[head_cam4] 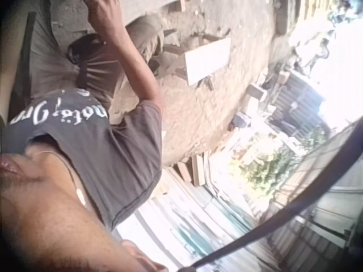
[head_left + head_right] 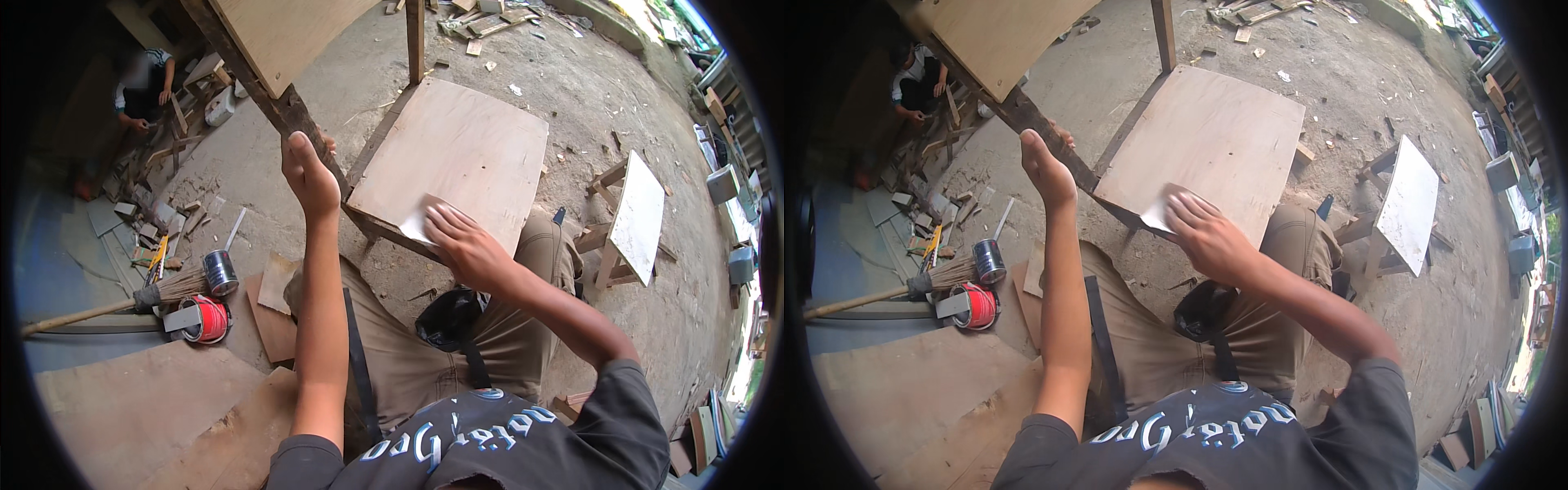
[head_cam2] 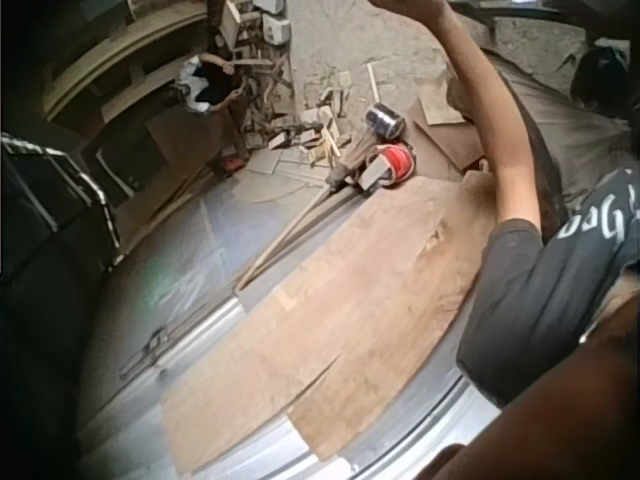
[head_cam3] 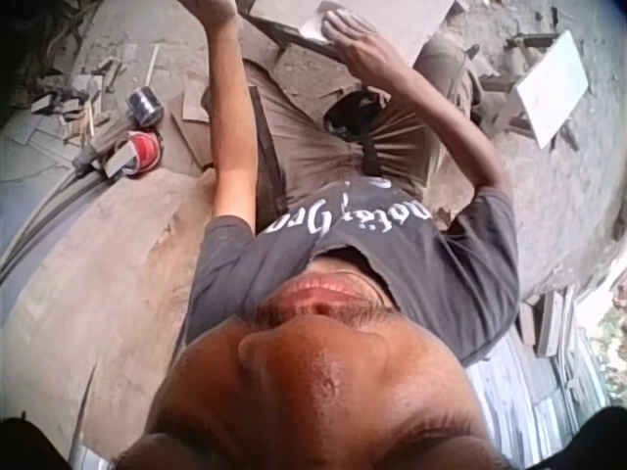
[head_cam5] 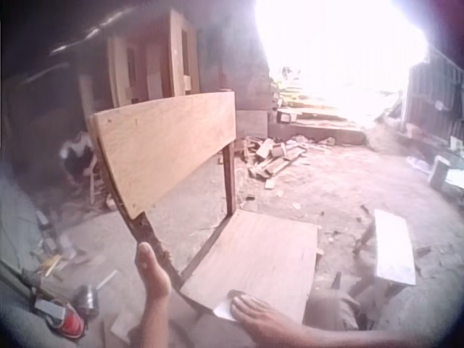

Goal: The person sands a wooden chair with sandpaper, smoothing the seat and backrest surfaces. The person holds the chair steady with one hand while sanding with the other, working across different sections of the chair.

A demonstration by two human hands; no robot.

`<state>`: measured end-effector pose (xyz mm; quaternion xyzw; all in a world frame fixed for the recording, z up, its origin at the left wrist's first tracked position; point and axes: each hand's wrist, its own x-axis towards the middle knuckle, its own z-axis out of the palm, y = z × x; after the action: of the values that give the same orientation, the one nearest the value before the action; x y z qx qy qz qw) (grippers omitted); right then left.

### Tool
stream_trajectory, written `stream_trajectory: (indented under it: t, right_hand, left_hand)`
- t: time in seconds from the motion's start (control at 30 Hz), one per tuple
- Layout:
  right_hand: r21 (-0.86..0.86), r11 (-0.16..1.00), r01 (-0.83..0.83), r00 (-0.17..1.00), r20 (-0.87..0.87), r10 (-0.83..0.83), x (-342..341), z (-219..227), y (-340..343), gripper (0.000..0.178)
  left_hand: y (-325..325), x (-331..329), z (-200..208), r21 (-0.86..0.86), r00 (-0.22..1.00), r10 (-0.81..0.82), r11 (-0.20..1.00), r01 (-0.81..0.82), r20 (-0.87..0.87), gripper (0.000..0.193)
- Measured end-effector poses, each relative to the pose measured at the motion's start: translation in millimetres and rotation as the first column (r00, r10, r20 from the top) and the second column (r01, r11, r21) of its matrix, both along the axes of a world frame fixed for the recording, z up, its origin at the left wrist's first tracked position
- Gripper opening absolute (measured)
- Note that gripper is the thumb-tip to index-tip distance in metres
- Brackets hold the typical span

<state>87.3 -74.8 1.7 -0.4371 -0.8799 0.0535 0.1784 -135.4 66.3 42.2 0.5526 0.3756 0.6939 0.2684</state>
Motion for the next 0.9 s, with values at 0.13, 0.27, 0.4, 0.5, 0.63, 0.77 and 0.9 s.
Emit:
stream_trajectory:
  t: [0.13, 0.27, 0.4, 0.5, 0.63, 0.77, 0.9]
  right_hand:
    - [0.138, 0.988, -0.069, 0.996, -0.044, 0.075, -45, -24, 64, 0.041]
    - [0.068, 0.986, -0.152, 0.988, 0.025, 0.151, -12, -1, 27, 0.040]
    - [-0.055, 0.993, -0.104, 0.992, 0.065, 0.107, 26, 9, -23, 0.039]
    - [0.004, 0.995, -0.097, 0.994, 0.046, 0.096, -1, 10, -4, 0.037]
    - [0.124, 0.991, -0.057, 0.998, 0.014, 0.055, -60, -13, 73, 0.044]
    - [0.047, 0.991, -0.122, 0.993, 0.013, 0.121, -29, -8, 40, 0.042]
    - [-0.113, 0.990, -0.085, 0.992, 0.083, 0.095, 13, 1, -24, 0.040]
  left_hand:
    - [9, 1, -5, 0.047, 0.998, -0.037, 0.998, 0.039, -0.045, 0.058]
    - [9, -11, -7, 0.094, 0.998, -0.042, 0.994, 0.047, -0.056, 0.056]
    - [-1, 6, 0, 0.129, 1.000, 0.018, 0.991, -0.018, 0.001, 0.055]
    - [2, 3, 1, 0.129, 1.000, 0.028, 0.991, -0.029, 0.012, 0.054]
    - [4, 11, 0, 0.132, 0.998, -0.051, 0.990, 0.048, 0.022, 0.046]
    - [6, 0, -5, 0.160, 0.999, -0.052, 0.986, 0.051, 0.003, 0.047]
    - [2, 0, -4, 0.174, 1.000, 0.018, 0.985, -0.016, -0.011, 0.051]
